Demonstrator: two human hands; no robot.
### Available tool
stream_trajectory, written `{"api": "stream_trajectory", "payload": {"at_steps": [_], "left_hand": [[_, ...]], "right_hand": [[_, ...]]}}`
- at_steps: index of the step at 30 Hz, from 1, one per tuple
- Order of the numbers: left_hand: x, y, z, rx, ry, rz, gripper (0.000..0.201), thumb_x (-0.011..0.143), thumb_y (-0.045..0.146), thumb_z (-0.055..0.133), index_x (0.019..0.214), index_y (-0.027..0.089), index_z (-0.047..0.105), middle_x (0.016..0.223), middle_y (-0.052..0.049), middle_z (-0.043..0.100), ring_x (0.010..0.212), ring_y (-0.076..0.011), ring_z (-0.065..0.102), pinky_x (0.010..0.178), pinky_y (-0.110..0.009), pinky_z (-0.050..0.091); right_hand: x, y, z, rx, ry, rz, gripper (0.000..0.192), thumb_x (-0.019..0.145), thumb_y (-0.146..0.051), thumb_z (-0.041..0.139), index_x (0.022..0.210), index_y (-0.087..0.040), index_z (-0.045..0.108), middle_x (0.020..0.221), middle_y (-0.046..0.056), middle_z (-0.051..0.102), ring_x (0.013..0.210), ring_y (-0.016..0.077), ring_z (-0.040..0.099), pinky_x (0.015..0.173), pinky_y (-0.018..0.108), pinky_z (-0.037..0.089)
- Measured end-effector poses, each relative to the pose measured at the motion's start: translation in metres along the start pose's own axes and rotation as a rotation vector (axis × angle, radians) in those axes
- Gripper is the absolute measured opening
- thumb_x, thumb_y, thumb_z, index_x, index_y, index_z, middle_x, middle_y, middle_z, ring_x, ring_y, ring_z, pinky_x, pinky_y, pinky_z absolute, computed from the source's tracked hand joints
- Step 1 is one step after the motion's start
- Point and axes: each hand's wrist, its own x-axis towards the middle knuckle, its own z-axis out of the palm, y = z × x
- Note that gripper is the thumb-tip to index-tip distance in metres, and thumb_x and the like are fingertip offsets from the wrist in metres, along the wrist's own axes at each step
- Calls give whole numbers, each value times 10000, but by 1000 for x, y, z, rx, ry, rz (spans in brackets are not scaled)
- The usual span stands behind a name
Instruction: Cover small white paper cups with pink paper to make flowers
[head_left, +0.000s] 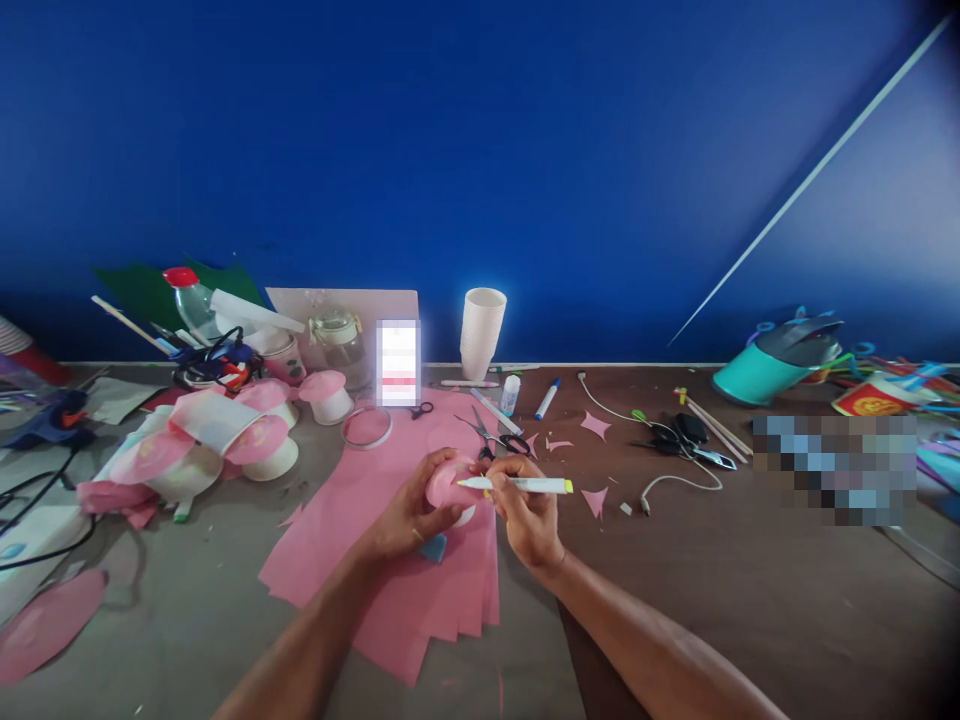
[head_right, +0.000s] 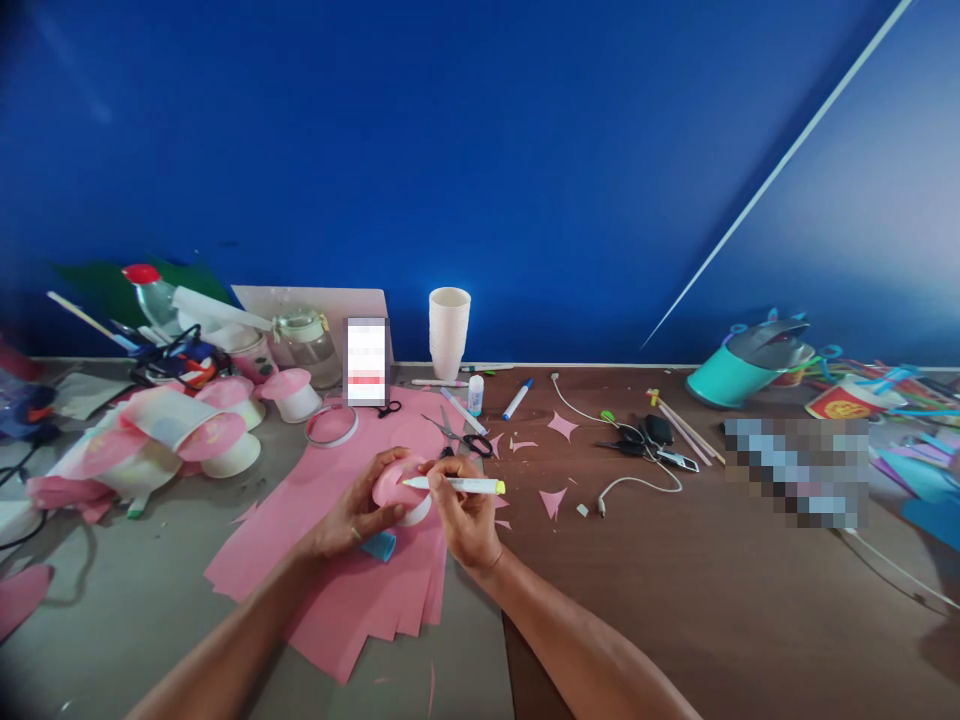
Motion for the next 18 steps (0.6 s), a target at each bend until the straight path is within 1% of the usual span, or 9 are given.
{"api": "stream_trajectory", "payload": {"at_steps": [4,11,18], "left_hand": [[0,2,1,-17,6,-3,578,807,400,748,1297,237,486,1339,-99,597,1270,-290,540,1070,-396,432],[-1,2,1,-53,8,-15,574,805,393,750,1298,244,497,1328,-89,603,1247,-282,550,1050,-385,442],[-1,-1,1,-46,13,-12,572,808,389,745,1303,251,496,1334,-85,590,1247,-278,545,1053,-379,437]], "right_hand": [[1,-3,0,-36,1,-7,286,914,-441,591,744,-213,625,512,-48,432,522,140,460,510,271,362],[3,-3,0,-26,0,-22,285,915,-445,588,743,-220,624,495,-50,413,551,164,508,553,294,413],[6,-6,0,-59,-21,-1,274,908,-402,579,703,-220,586,492,-55,389,552,162,507,558,289,440]]}}
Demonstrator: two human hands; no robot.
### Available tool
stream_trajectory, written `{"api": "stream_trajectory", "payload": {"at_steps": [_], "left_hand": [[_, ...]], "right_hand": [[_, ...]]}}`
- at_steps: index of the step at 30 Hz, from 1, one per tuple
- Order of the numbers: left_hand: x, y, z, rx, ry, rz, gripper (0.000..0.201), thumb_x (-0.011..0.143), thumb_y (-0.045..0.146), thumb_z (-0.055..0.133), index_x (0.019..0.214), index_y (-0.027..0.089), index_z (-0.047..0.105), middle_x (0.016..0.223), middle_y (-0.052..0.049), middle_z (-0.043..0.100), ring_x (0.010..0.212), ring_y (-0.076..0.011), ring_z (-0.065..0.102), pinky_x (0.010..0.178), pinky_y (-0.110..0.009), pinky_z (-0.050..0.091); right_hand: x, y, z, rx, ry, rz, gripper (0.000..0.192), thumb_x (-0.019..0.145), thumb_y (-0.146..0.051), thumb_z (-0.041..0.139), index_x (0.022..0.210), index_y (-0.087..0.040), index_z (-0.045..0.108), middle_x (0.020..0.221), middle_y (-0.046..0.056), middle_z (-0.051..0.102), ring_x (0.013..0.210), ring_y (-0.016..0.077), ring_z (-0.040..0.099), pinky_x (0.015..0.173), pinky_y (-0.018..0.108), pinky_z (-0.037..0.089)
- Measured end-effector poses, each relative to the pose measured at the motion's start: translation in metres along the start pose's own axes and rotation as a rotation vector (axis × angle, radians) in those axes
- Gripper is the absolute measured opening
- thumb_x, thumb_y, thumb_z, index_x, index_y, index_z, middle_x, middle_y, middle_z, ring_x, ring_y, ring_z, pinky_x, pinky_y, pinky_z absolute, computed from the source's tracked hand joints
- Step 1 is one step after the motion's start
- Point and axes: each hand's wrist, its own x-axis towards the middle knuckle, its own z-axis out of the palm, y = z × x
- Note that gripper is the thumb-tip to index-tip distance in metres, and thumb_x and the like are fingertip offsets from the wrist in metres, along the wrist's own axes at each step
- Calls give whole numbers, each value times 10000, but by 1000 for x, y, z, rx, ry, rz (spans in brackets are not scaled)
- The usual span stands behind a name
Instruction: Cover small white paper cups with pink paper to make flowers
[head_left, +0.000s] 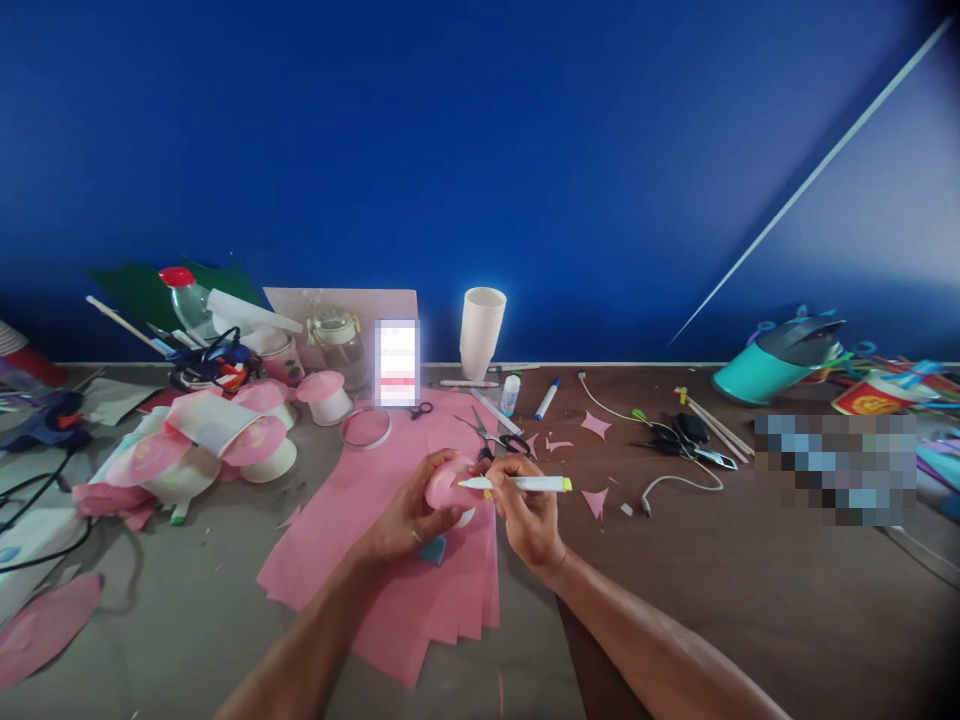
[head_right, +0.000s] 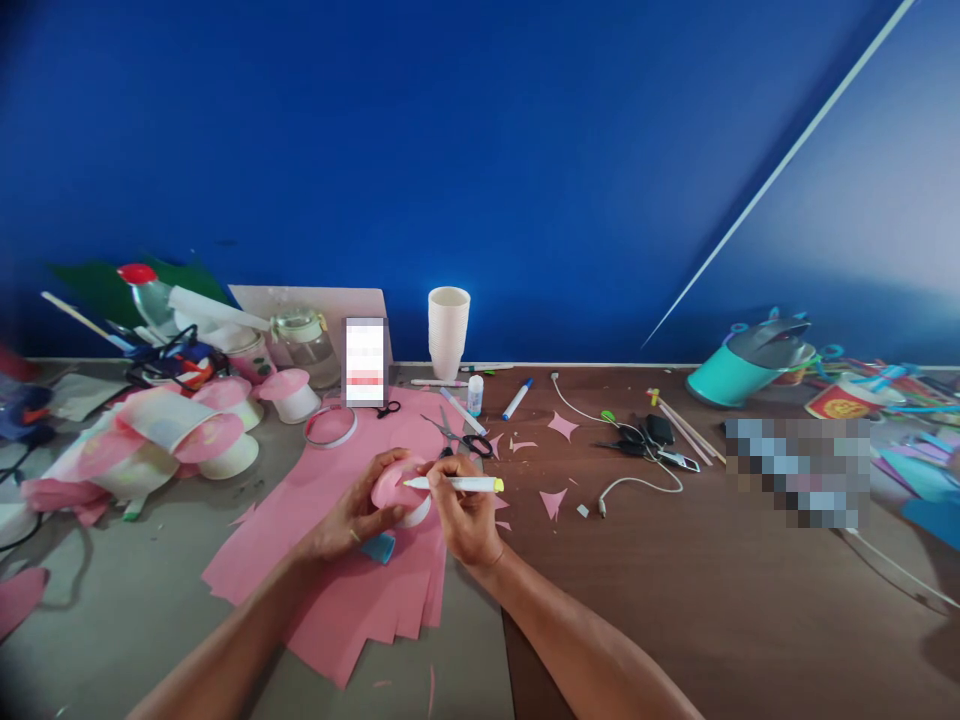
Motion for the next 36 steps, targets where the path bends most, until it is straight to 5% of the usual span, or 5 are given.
{"api": "stream_trajectory", "payload": {"at_steps": [12,16,22,36], "left_hand": [[1,-2,-3,63,19,0,587,804,412,745,1323,265,513,1401,-91,553,1371,-325,435,1149,-443,348],[-1,-3,-3,13,20,-4,592,800,396,757,1331,282,521,1389,-80,571,1340,-315,471,1132,-437,369],[-1,-1,-2,8,6,-10,609,813,403,747,1345,255,491,1377,-100,572,1315,-301,493,1103,-422,409],[-1,2,1,-1,5,-14,595,811,431,739,1329,252,505,1346,-91,591,1297,-298,509,1105,-405,404]], "right_hand": [[3,3,-4,43,-52,31,310,890,-427,596,654,-228,564,566,-27,463,660,187,573,690,325,489],[2,14,-2,189,20,92,333,890,-454,615,650,-229,557,469,-75,339,494,134,419,621,316,467],[2,18,0,266,42,136,328,882,-475,639,694,-215,573,478,-77,390,453,101,361,465,252,321],[1,3,3,70,-4,76,329,899,-488,605,710,-220,572,512,-57,435,487,120,420,512,278,380]]}}
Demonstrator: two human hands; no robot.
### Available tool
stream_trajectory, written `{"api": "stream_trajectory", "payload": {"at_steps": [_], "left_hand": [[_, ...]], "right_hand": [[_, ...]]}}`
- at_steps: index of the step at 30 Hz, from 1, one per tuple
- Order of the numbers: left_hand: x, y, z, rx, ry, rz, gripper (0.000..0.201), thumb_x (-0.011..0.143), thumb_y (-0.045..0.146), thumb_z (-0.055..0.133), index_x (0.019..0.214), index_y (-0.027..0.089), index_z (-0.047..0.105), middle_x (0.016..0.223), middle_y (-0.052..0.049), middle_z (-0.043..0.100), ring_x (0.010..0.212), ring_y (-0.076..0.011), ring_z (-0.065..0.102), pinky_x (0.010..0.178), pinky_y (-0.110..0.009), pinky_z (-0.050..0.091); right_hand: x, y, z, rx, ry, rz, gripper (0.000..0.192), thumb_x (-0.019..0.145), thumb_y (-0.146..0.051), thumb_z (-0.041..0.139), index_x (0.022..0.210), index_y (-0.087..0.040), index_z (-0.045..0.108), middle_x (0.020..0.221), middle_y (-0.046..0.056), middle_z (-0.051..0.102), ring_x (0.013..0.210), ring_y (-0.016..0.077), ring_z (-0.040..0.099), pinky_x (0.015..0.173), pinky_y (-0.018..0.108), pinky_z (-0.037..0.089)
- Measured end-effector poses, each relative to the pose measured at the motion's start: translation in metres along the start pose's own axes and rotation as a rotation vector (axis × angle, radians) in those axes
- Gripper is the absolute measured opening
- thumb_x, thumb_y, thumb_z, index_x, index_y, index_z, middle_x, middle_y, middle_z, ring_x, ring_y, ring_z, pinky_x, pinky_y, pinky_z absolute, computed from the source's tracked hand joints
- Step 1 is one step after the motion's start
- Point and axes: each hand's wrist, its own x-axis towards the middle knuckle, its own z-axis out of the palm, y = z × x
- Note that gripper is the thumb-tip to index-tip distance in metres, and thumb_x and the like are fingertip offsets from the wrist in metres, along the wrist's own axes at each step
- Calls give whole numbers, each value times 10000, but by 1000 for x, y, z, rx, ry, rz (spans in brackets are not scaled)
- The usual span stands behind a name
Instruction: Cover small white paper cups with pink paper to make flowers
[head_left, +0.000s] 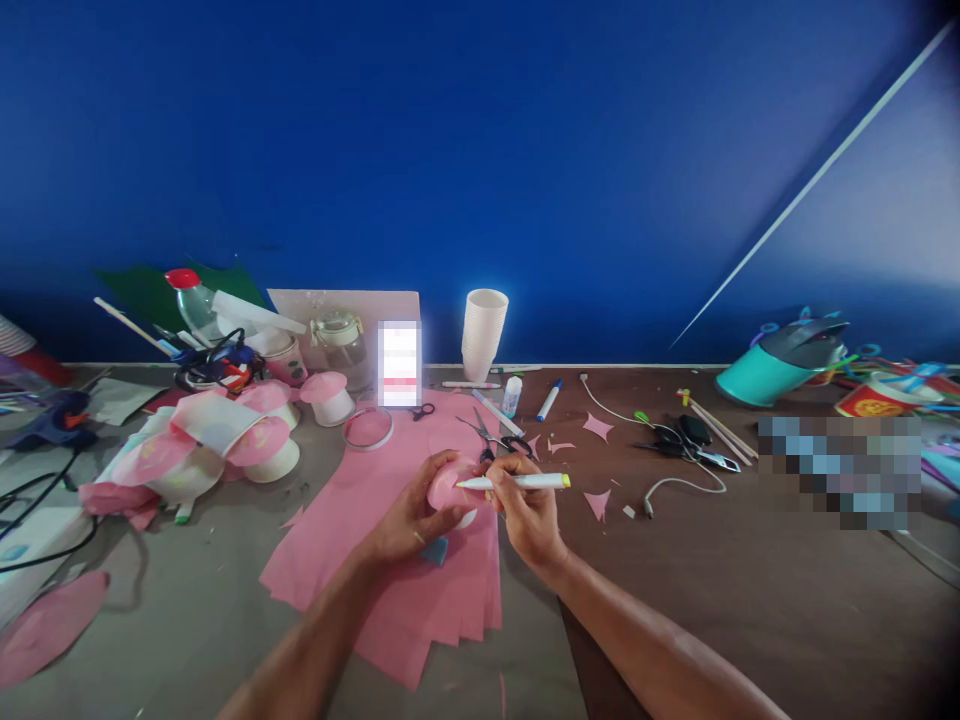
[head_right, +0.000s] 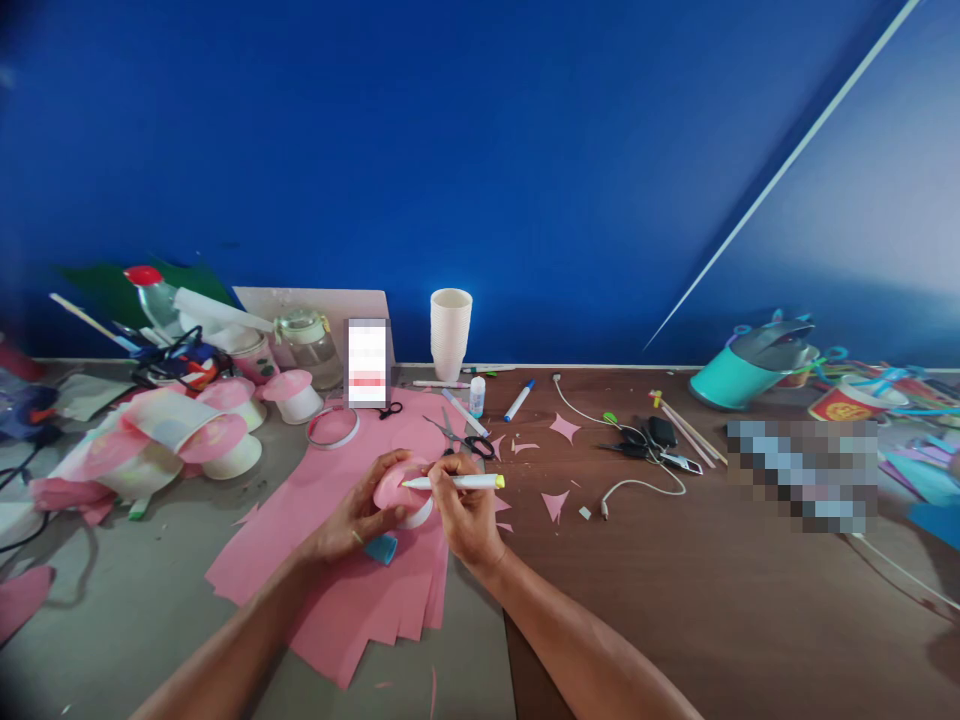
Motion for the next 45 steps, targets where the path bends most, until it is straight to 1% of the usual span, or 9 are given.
{"api": "stream_trajectory", "payload": {"at_steps": [6,10,15,18,22,24,29,35,45], "left_hand": [[0,2,1,-24,6,-14,601,805,425,744,1329,256,502,1306,-90,609,1257,-291,537,1080,-411,423],[0,1,0,-9,1,-7,588,811,410,739,1326,253,503,1328,-84,601,1274,-289,527,1086,-401,416],[0,0,-1,21,-7,3,577,823,394,727,1331,252,490,1343,-88,590,1268,-284,533,1082,-395,425],[-1,1,-1,19,1,-4,562,823,400,728,1322,264,506,1360,-79,579,1281,-284,522,1072,-381,435],[-1,1,0,-4,6,-8,577,817,400,738,1331,271,511,1365,-74,576,1280,-283,519,1064,-375,439],[-1,0,-1,-9,4,-10,597,810,402,744,1341,267,508,1358,-79,582,1283,-289,516,1070,-383,435],[0,-1,-1,37,16,-8,596,811,432,737,1340,269,514,1399,-84,549,1323,-306,481,1088,-391,426],[-1,-1,-1,53,14,-16,610,826,428,720,1367,267,488,1387,-88,561,1316,-307,492,1092,-402,422],[-1,-5,-3,64,8,-6,622,825,429,718,1378,271,481,1399,-95,559,1330,-326,473,1108,-437,396]], "right_hand": [[1,-1,-2,-50,-15,-19,326,897,-464,601,675,-227,572,485,-50,409,588,170,534,580,296,424],[2,-1,-3,-39,0,-13,308,894,-443,603,680,-224,574,497,-55,414,551,156,515,580,297,436],[2,-1,-3,-42,-19,-23,309,891,-436,598,666,-226,572,477,-54,402,589,174,544,628,318,461],[3,-1,-4,-18,-5,-12,329,879,-459,615,651,-228,563,458,-58,389,545,160,504,571,299,438],[5,1,-3,66,26,38,364,864,-495,633,643,-219,546,463,-69,391,451,109,384,488,267,382],[6,2,-3,101,35,52,380,865,-510,629,644,-215,540,471,-70,403,434,94,351,463,254,346],[6,2,-1,117,39,49,395,857,-545,631,661,-217,532,475,-68,419,439,96,372,452,244,336],[6,0,0,110,39,58,406,862,-562,626,673,-217,528,469,-71,412,446,100,390,462,242,346],[6,-1,-1,115,43,60,428,848,-565,647,641,-209,530,470,-69,412,435,87,358,437,228,307]]}}
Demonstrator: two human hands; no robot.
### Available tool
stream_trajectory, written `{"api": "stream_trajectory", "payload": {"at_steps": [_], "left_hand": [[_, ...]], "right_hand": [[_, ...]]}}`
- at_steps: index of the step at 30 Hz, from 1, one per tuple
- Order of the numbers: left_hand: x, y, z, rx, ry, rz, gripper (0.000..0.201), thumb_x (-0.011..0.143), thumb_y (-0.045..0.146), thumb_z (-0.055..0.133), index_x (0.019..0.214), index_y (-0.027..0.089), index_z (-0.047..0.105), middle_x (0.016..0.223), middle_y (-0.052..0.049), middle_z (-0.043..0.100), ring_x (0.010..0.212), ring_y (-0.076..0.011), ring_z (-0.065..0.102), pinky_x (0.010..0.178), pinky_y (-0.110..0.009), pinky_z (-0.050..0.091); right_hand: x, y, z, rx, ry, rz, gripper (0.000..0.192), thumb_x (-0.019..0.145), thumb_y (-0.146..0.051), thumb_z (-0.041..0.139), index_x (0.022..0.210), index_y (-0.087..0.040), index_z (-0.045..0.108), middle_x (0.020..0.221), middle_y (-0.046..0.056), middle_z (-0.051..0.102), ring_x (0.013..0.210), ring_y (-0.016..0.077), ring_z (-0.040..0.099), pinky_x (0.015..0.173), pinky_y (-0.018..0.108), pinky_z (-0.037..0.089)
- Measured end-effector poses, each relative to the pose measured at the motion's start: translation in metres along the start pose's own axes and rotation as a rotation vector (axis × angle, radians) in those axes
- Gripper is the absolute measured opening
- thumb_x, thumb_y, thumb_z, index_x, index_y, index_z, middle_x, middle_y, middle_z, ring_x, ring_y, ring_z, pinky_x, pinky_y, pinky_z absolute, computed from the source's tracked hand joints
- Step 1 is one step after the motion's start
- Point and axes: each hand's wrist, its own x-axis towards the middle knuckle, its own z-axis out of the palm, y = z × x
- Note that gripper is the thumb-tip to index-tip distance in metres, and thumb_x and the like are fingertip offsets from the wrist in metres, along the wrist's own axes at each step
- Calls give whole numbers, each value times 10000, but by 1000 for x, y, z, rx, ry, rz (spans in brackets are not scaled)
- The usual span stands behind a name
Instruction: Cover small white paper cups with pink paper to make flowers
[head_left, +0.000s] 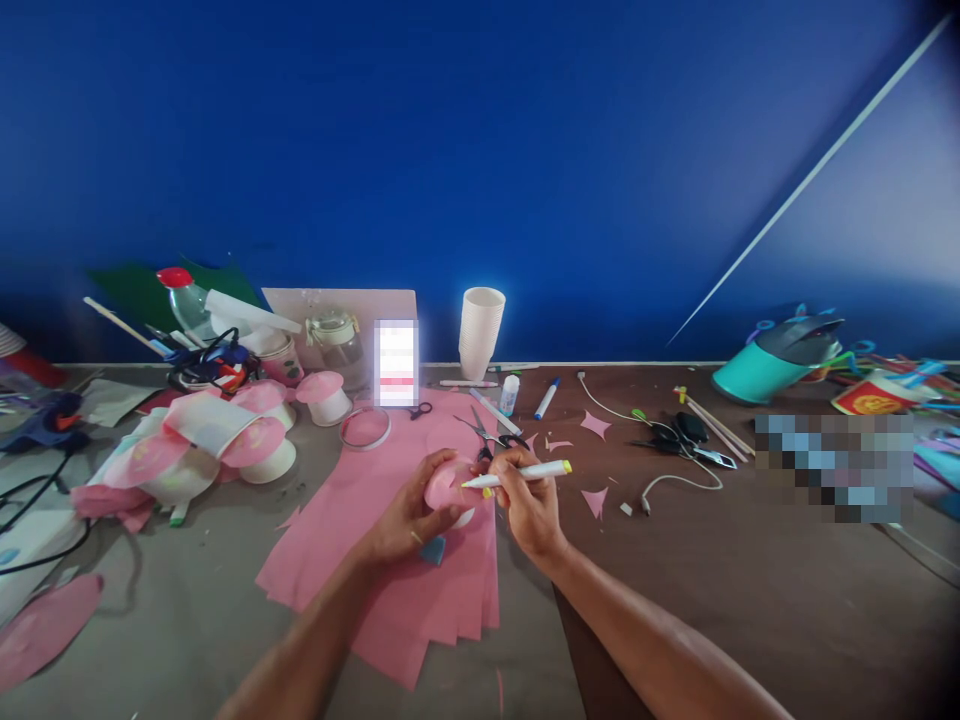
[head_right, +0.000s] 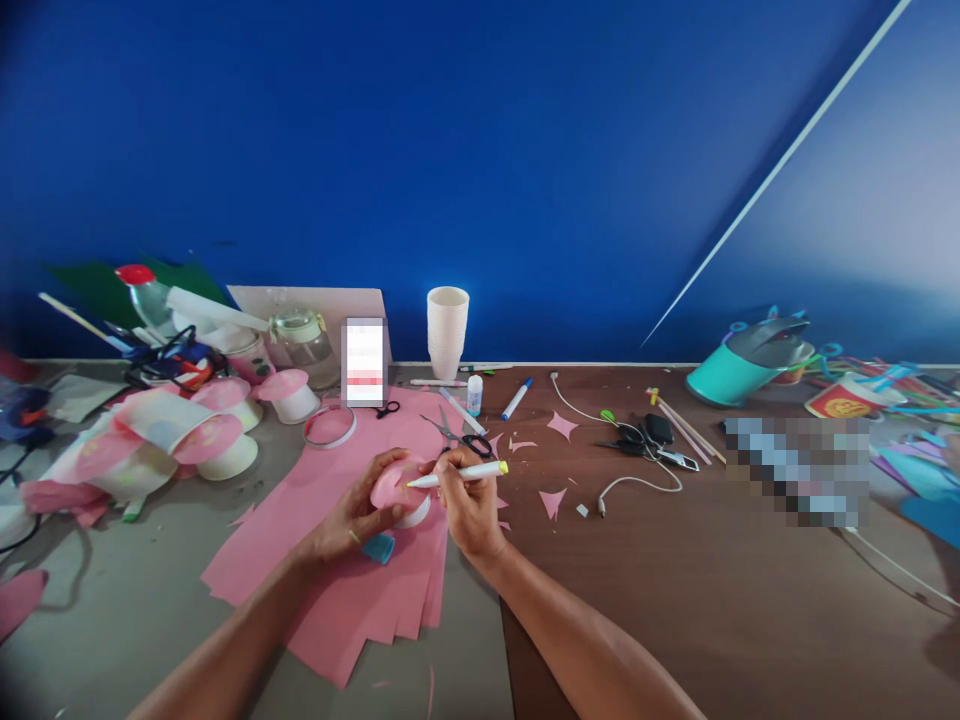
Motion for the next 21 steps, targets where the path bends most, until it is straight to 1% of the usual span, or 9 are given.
{"api": "stream_trajectory", "payload": {"at_steps": [6,10,13,18,21], "left_hand": [[0,3,0,-2,-15,0,607,829,425,715,1355,242,472,1404,-101,543,1311,-310,487,1088,-394,412],[0,1,-1,-7,-29,-21,626,838,425,703,1374,238,440,1401,-110,540,1294,-309,498,1058,-390,433],[0,0,0,-14,-17,-26,636,830,429,711,1377,243,447,1416,-108,523,1293,-309,499,1050,-391,438],[0,2,2,-48,-5,-11,619,815,418,731,1364,258,493,1391,-97,561,1300,-307,501,1075,-404,420],[0,2,1,-50,-14,1,612,817,407,734,1362,263,493,1389,-94,569,1306,-303,502,1087,-404,414]], "right_hand": [[-1,1,0,11,-16,17,417,842,-553,657,637,-209,543,461,-77,390,430,84,343,443,234,309],[-1,6,-3,55,-15,24,386,856,-519,651,646,-211,550,468,-78,394,438,85,342,466,241,325],[0,10,-6,84,-17,16,367,865,-480,652,640,-213,541,466,-83,382,449,86,341,497,246,351],[-2,9,-6,27,-36,35,372,850,-472,663,625,-201,546,490,-78,400,425,67,303,460,239,307],[-2,6,-4,12,-37,28,375,847,-482,659,624,-203,542,478,-79,392,420,70,302,452,239,308]]}}
